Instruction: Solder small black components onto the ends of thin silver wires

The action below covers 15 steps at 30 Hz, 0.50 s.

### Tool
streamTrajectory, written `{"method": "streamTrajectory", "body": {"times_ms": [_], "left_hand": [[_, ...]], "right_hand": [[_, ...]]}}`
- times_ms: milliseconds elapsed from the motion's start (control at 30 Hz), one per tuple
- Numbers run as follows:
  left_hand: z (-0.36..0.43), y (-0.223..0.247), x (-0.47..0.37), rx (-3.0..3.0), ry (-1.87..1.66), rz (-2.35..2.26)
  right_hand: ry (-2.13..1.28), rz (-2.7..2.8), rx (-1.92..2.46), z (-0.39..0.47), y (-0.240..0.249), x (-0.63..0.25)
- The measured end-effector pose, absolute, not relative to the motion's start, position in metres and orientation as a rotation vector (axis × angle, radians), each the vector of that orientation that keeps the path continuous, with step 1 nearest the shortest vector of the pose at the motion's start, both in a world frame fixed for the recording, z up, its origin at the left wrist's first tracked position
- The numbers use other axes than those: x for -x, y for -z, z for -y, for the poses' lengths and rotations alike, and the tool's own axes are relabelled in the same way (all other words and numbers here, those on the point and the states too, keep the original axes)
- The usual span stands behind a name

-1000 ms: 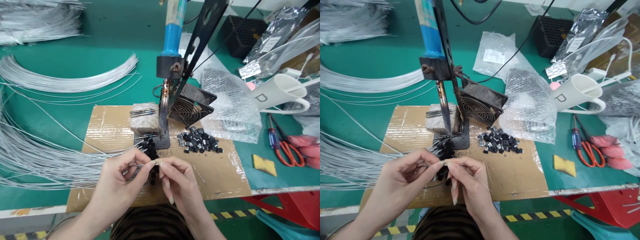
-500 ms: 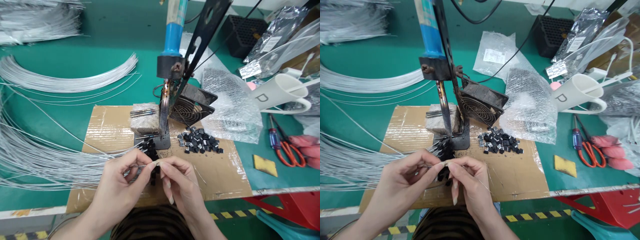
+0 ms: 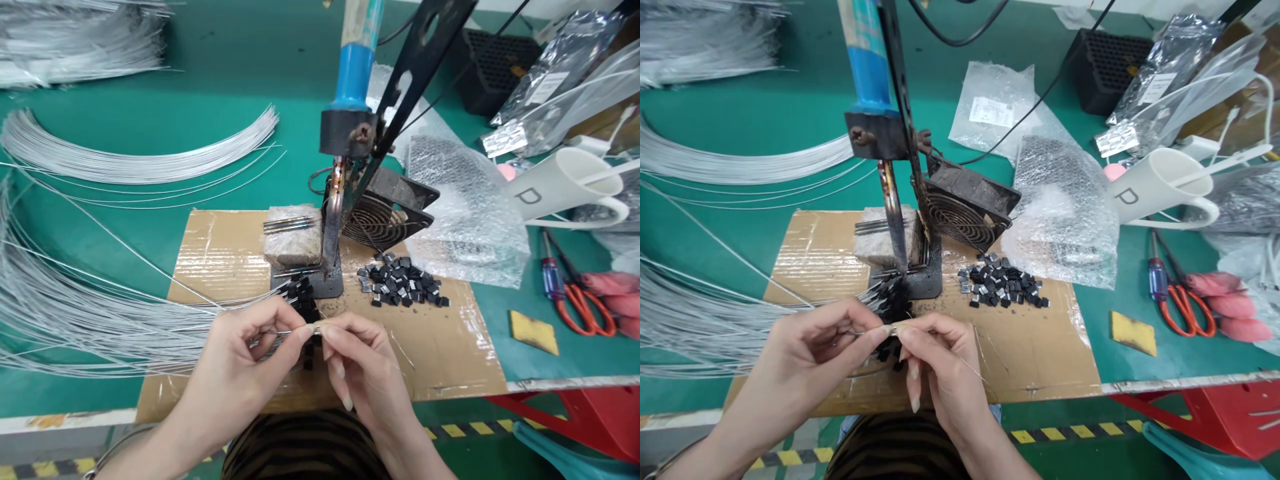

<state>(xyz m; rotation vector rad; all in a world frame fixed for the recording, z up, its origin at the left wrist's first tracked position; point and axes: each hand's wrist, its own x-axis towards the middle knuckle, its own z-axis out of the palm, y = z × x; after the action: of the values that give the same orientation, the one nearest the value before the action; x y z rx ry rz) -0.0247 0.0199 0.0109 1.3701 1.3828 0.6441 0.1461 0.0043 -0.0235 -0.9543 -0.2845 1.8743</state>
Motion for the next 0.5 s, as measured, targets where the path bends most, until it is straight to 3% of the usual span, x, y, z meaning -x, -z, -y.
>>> {"method": "streamTrajectory", "body": {"times_ms": [500], "left_hand": [[-0.0151,-0.0047,0.0164,-1.462,-0.753,-1.448]], "right_hand": [[-1.825,0.287,0.961,-0.0022,0.0235,-0.1431]]}}
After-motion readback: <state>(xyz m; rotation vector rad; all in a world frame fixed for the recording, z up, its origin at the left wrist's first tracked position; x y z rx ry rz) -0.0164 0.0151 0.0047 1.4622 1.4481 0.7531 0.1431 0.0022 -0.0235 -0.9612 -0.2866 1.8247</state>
